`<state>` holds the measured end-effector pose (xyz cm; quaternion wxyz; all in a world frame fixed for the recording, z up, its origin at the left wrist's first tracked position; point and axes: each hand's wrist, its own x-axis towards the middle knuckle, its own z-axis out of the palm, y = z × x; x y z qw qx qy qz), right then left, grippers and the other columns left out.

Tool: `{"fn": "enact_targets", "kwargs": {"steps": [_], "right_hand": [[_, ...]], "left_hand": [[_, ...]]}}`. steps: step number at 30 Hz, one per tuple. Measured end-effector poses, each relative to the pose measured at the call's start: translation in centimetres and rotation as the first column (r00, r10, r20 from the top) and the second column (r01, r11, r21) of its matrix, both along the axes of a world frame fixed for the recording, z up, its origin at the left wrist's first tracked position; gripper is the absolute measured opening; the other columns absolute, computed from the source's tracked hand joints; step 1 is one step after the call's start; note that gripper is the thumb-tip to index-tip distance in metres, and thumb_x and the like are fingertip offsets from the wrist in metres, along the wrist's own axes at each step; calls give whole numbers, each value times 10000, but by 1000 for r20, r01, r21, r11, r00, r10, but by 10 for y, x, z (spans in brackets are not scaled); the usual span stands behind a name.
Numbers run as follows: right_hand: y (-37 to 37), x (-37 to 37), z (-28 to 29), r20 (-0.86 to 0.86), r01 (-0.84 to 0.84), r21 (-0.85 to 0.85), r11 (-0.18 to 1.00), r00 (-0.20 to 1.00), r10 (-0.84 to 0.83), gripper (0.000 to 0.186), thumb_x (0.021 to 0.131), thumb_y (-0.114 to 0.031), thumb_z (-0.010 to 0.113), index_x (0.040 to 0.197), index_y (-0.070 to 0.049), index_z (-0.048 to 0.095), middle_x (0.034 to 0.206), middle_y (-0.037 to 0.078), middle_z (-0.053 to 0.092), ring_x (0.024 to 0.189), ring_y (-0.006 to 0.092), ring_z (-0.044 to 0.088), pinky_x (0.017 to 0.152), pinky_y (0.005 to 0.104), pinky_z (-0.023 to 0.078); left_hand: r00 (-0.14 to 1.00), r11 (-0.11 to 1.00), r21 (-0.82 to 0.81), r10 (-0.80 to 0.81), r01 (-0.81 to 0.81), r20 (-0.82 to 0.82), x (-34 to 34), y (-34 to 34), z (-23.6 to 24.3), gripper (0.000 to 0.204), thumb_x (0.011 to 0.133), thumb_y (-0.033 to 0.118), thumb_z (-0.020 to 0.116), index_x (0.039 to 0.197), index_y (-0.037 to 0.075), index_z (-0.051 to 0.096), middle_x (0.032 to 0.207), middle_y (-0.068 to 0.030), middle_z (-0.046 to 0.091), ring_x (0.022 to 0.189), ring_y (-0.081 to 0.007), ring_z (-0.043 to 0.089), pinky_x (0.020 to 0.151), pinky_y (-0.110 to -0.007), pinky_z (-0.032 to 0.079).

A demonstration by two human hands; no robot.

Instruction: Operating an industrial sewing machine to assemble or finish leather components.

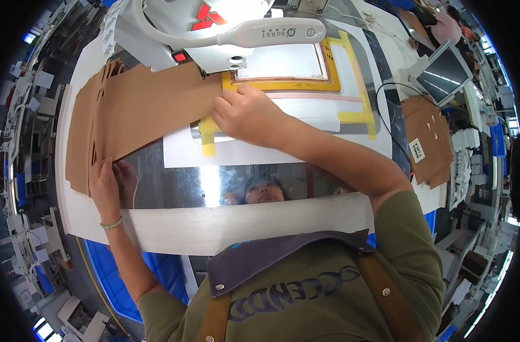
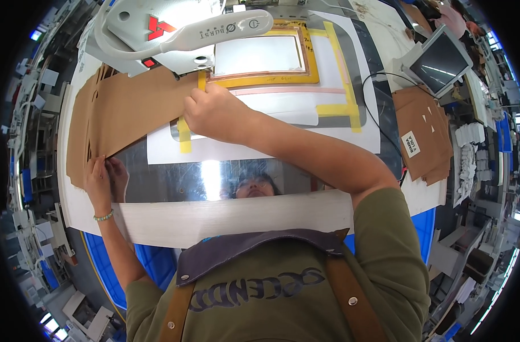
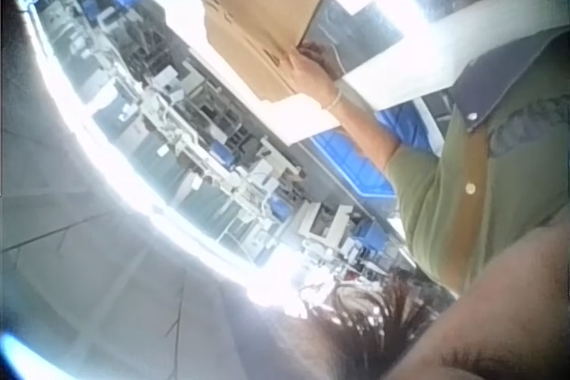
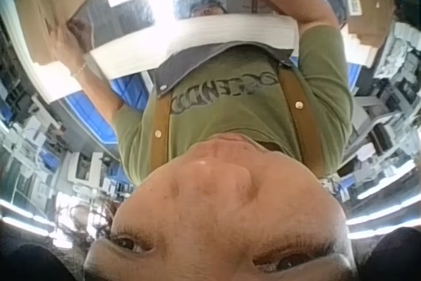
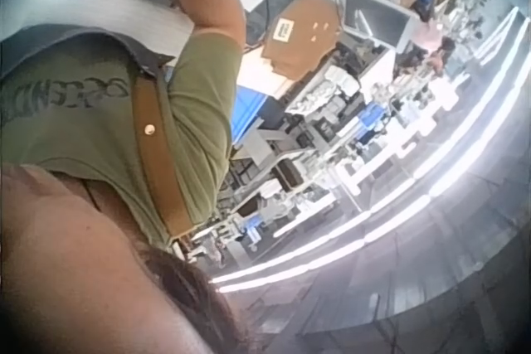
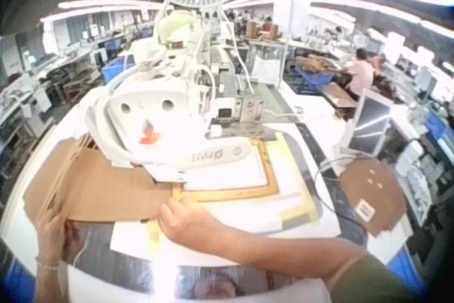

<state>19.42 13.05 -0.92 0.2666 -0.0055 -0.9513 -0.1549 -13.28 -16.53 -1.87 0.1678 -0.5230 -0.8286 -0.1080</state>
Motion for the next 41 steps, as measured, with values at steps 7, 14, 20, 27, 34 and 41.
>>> {"fn": "enact_targets", "kwargs": {"steps": [7,14,20,27,34,41], "right_hand": [[17,40,8,-4,72,-25,997,997,-72,83,773,-113,735,812,-106,662,858,22,584,831,175,624,660,297,484],[52,138,33,73,165,-26,986,984,-163,95,785,-55,717,816,-95,636,865,37,610,883,193,661,718,328,562],[96,214,31,151,401,1,916,906,-396,103,796,-55,726,894,-61,697,911,37,641,856,219,674,714,351,570],[96,227,5,33,420,-55,906,908,-418,187,849,-43,714,1027,-26,771,1031,35,727,962,232,709,771,350,599],[61,242,0,105,585,-264,767,808,-580,461,1079,-383,633,1359,-25,713,1527,119,605,1504,315,451,1202,499,384],[63,249,-4,195,646,-290,706,762,-617,545,1097,-437,600,1478,-50,642,1633,127,507,1564,326,379,1264,498,307]], "left_hand": [[984,984,22,-177,177,5,13,38,6,225,998,-4,652,1195,0,761,1095,-139,732,1011,-332,718,860,-413,580],[858,861,10,-506,509,-90,58,129,14,343,850,-25,701,1188,-12,757,1061,-94,700,954,-272,679,821,-377,581],[618,641,-54,-757,766,-213,103,200,20,432,832,-14,702,1260,19,745,952,-82,628,861,-246,635,747,-382,526],[625,643,-101,-764,759,-160,112,200,16,420,863,5,702,1281,19,734,1005,-76,629,915,-248,636,788,-381,528],[814,810,-81,-574,581,95,126,170,7,498,1013,102,652,1508,53,622,1588,-116,557,1498,-345,466,1213,-465,396],[792,799,-95,-561,594,240,127,175,2,576,1039,159,642,1599,76,533,1710,-89,461,1624,-337,312,1317,-485,255]]}}
